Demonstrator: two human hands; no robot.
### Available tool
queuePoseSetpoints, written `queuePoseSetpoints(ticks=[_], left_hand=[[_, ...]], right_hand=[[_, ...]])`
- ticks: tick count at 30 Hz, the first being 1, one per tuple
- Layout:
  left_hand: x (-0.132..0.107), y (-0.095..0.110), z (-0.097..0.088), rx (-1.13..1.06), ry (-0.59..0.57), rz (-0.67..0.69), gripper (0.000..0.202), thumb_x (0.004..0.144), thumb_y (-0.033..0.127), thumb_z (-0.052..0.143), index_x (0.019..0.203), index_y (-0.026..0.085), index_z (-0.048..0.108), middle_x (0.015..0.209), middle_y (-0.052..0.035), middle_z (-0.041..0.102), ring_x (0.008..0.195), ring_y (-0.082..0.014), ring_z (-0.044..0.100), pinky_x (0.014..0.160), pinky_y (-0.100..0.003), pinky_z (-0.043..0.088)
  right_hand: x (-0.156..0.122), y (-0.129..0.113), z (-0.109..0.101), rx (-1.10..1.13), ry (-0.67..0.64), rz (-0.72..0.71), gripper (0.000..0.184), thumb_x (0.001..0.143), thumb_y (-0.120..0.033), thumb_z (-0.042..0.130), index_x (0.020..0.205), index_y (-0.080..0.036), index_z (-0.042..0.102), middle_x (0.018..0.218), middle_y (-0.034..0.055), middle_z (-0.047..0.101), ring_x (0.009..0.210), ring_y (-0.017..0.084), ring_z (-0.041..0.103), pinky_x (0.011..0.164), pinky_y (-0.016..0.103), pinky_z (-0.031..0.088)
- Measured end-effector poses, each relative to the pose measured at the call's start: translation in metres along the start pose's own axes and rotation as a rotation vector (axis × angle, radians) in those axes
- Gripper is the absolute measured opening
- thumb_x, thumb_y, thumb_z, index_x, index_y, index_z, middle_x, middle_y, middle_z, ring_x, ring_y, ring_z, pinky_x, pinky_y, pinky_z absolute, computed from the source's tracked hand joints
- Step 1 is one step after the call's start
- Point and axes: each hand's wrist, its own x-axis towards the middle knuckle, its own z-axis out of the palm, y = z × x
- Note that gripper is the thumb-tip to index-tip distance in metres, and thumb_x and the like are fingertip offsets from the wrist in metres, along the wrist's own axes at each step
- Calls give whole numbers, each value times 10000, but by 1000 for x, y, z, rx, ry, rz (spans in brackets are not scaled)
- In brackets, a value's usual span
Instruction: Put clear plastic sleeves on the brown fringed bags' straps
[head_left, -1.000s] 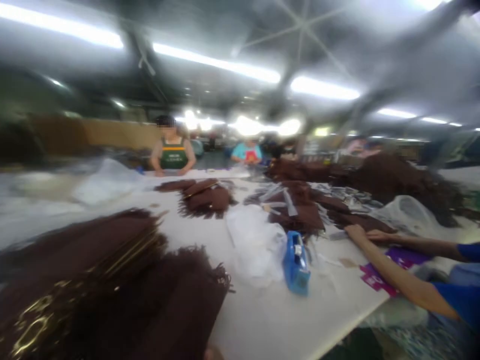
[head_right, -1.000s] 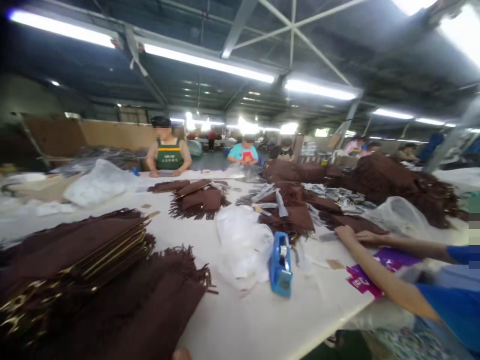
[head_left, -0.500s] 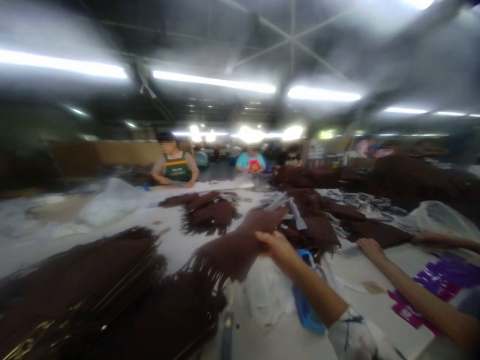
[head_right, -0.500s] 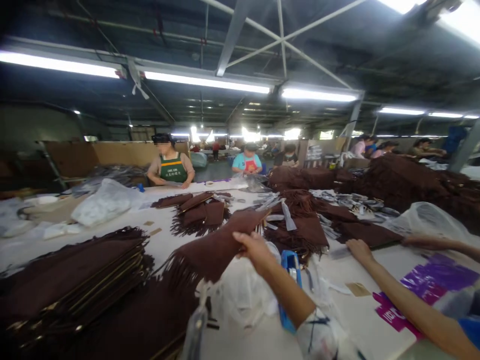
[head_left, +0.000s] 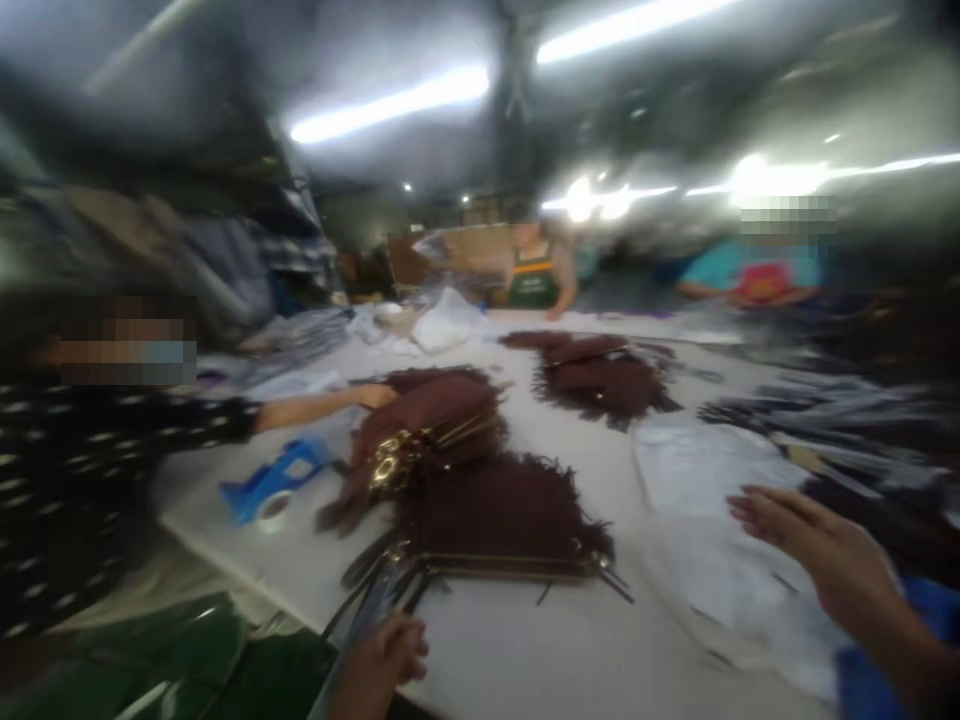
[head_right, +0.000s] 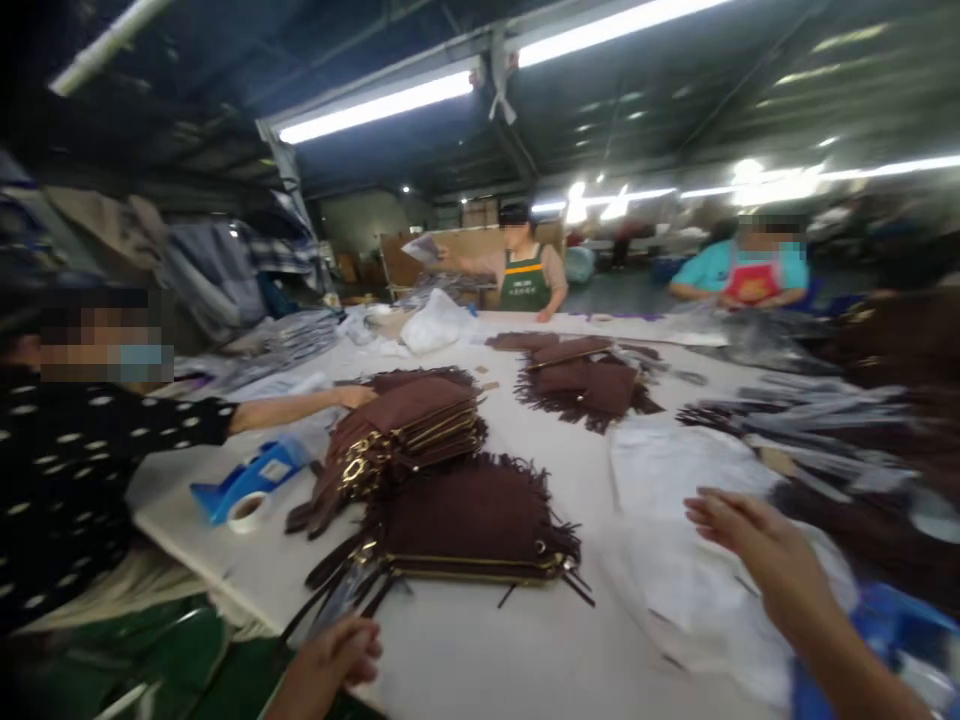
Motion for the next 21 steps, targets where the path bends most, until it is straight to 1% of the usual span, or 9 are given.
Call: queuePoseSetpoints(ticks=[3, 5, 7, 9, 10, 12, 15, 18, 21], left_hand=[[15, -19, -19, 221, -48, 224, 292, 837, 414, 508, 925, 181, 660, 846, -58, 704, 763, -222, 667, 762, -369, 511], [19, -25, -23, 368, -15, 331, 272, 867, 361, 460, 975, 202, 653, 927, -63, 707, 876, -231, 659, 829, -379, 492], [19, -29, -24, 467, 20, 404, 253, 882, 320, 441, 986, 216, 648, 983, -66, 701, 948, -232, 640, 874, -383, 475], [21, -35, -26, 531, 36, 449, 251, 894, 292, 426, 1002, 213, 638, 1018, -73, 692, 978, -228, 628, 897, -382, 469], [23, -38, -27, 557, 47, 466, 256, 901, 278, 415, 1020, 208, 631, 1033, -76, 685, 987, -224, 624, 904, -378, 468], [29, -44, -30, 625, 90, 509, 279, 913, 241, 386, 1067, 187, 612, 1075, -92, 665, 1023, -222, 608, 925, -371, 459], [44, -48, -34, 793, 179, 572, 315, 897, 148, 374, 1129, 135, 586, 1115, -124, 630, 1071, -241, 572, 943, -379, 439], [61, -43, -30, 975, 243, 594, 366, 853, 79, 415, 1187, 121, 557, 1145, -127, 604, 1065, -263, 548, 931, -402, 431], [72, -33, -25, 1036, 255, 605, 369, 847, 80, 435, 1194, 123, 552, 1141, -133, 604, 1037, -276, 546, 891, -419, 438]], right_hand=[[-61, 26, 91, -208, -396, -35, 320, 737, -483, 653, 910, -215, 681, 868, 113, 721, 793, 279, 680, 731, 425, 539], [-105, 26, 153, -431, -628, -281, 254, 867, -420, 511, 943, -228, 659, 877, 54, 713, 802, 226, 667, 742, 363, 519], [-141, 20, 209, -612, -704, -556, 238, 919, -286, 422, 975, -223, 644, 940, 37, 702, 855, 185, 650, 761, 300, 499], [-165, 17, 255, -836, -701, -820, 285, 899, -170, 430, 1119, -214, 606, 1081, 56, 675, 963, 178, 622, 818, 276, 477], [-173, 18, 273, -896, -703, -881, 346, 868, -123, 459, 1182, -205, 581, 1135, 75, 656, 1004, 193, 606, 840, 289, 467], [-183, 21, 300, -989, -709, -951, 471, 793, -47, 507, 1248, -165, 545, 1178, 129, 630, 1043, 241, 582, 850, 334, 454], [-188, 30, 321, -1081, -716, -1002, 474, 761, 4, 502, 1224, -83, 551, 1098, 201, 634, 987, 287, 582, 780, 373, 457], [-188, 31, 330, -1156, -717, -1054, 379, 788, 2, 485, 1151, -60, 577, 983, 201, 647, 902, 291, 591, 705, 373, 462], [-187, 23, 330, -1196, -716, -1086, 247, 794, -17, 514, 1004, -91, 620, 874, 155, 655, 797, 271, 599, 653, 358, 467]])
